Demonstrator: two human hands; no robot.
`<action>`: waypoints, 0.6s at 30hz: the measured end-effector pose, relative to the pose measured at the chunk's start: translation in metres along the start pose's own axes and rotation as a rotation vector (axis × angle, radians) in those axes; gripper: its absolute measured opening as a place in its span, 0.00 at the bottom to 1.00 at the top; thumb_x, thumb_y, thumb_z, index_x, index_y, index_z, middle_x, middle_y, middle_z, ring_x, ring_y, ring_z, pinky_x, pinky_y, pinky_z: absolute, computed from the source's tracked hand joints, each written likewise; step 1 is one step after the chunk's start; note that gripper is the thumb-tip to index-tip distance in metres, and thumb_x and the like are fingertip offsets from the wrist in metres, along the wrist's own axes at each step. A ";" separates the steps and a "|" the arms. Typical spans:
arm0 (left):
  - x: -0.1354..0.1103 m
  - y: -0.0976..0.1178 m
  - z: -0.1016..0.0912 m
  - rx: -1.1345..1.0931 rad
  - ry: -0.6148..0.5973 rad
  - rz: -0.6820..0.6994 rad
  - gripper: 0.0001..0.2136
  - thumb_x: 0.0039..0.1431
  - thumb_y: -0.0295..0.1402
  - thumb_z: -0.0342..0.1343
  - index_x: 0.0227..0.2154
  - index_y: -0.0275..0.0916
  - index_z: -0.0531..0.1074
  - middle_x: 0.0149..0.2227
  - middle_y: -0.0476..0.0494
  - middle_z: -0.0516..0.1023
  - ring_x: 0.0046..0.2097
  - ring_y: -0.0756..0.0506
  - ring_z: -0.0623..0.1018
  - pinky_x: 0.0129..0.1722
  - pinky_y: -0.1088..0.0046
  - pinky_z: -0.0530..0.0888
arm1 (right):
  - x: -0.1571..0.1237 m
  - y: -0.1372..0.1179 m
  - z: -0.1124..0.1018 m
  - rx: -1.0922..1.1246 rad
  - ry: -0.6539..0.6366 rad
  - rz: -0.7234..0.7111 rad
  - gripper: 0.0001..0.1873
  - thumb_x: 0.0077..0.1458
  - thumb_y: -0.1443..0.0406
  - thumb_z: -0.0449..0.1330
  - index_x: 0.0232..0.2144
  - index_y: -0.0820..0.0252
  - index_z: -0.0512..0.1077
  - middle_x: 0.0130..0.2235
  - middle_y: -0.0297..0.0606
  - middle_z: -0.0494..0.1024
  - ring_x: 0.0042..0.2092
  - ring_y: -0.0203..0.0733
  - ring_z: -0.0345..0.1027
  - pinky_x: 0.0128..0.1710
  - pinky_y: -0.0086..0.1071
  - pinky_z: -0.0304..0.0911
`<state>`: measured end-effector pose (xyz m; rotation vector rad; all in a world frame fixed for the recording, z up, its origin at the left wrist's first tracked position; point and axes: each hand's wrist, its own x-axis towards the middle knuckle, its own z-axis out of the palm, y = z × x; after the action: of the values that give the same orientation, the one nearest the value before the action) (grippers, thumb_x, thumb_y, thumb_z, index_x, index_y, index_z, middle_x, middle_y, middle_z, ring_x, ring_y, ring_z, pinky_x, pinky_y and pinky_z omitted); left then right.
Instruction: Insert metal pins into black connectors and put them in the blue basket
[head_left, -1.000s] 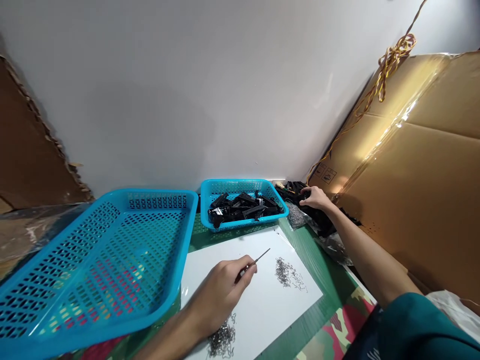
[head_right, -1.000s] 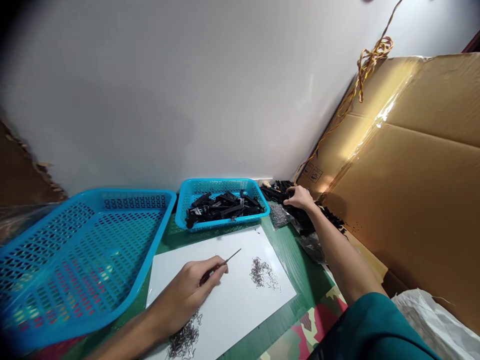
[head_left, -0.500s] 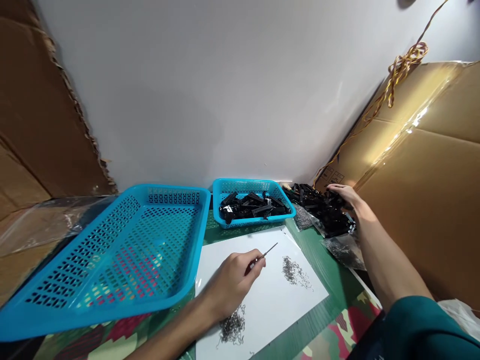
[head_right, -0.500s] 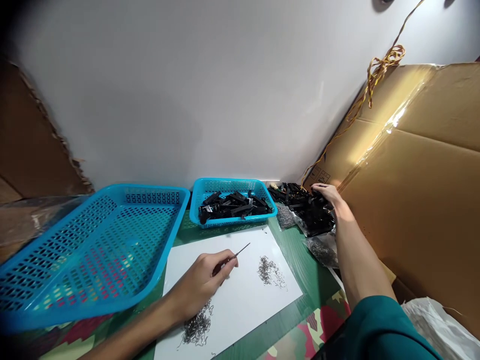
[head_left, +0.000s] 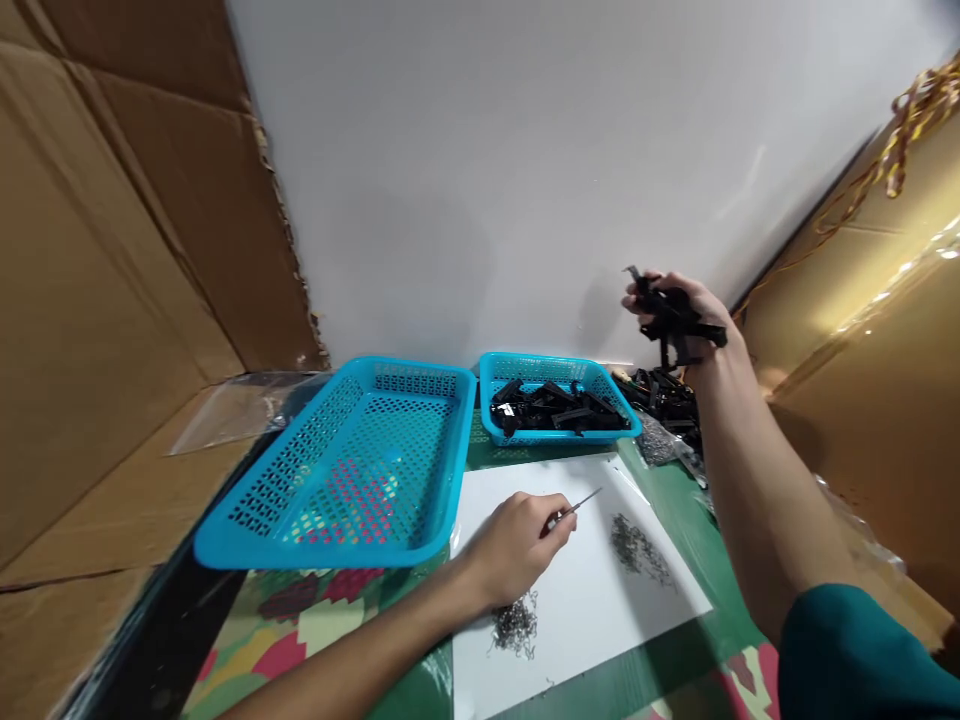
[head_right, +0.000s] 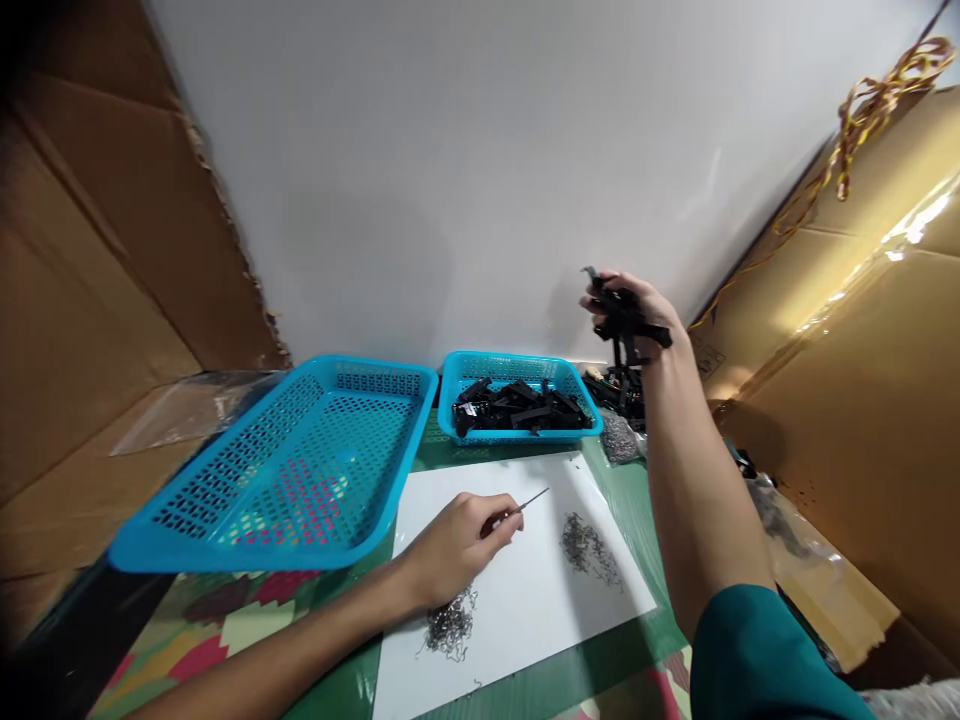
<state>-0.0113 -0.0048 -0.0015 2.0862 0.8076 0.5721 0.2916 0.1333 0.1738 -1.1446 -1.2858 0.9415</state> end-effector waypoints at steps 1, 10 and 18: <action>-0.001 0.000 0.000 0.011 0.000 -0.003 0.16 0.74 0.38 0.50 0.33 0.38 0.77 0.27 0.49 0.75 0.29 0.48 0.69 0.31 0.70 0.58 | 0.004 -0.001 0.029 0.019 -0.050 0.001 0.11 0.52 0.58 0.66 0.37 0.54 0.72 0.39 0.37 0.79 0.43 0.43 0.76 0.30 0.30 0.67; 0.000 -0.007 0.005 0.028 -0.002 -0.015 0.12 0.70 0.35 0.52 0.38 0.37 0.80 0.36 0.41 0.84 0.36 0.41 0.78 0.37 0.68 0.68 | -0.028 0.050 0.303 -0.243 -0.668 0.140 0.05 0.61 0.64 0.64 0.35 0.59 0.80 0.34 0.27 0.83 0.37 0.36 0.76 0.40 0.31 0.76; 0.004 -0.012 0.004 0.008 -0.022 -0.044 0.12 0.69 0.36 0.51 0.44 0.40 0.78 0.49 0.39 0.84 0.51 0.34 0.79 0.49 0.63 0.71 | -0.045 0.073 0.315 -0.574 -0.748 -0.044 0.28 0.55 0.47 0.73 0.48 0.63 0.82 0.46 0.34 0.86 0.53 0.52 0.78 0.55 0.43 0.73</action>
<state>-0.0103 0.0019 -0.0130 2.0732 0.8418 0.5222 -0.0186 0.1378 0.0732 -1.2207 -2.2855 1.0417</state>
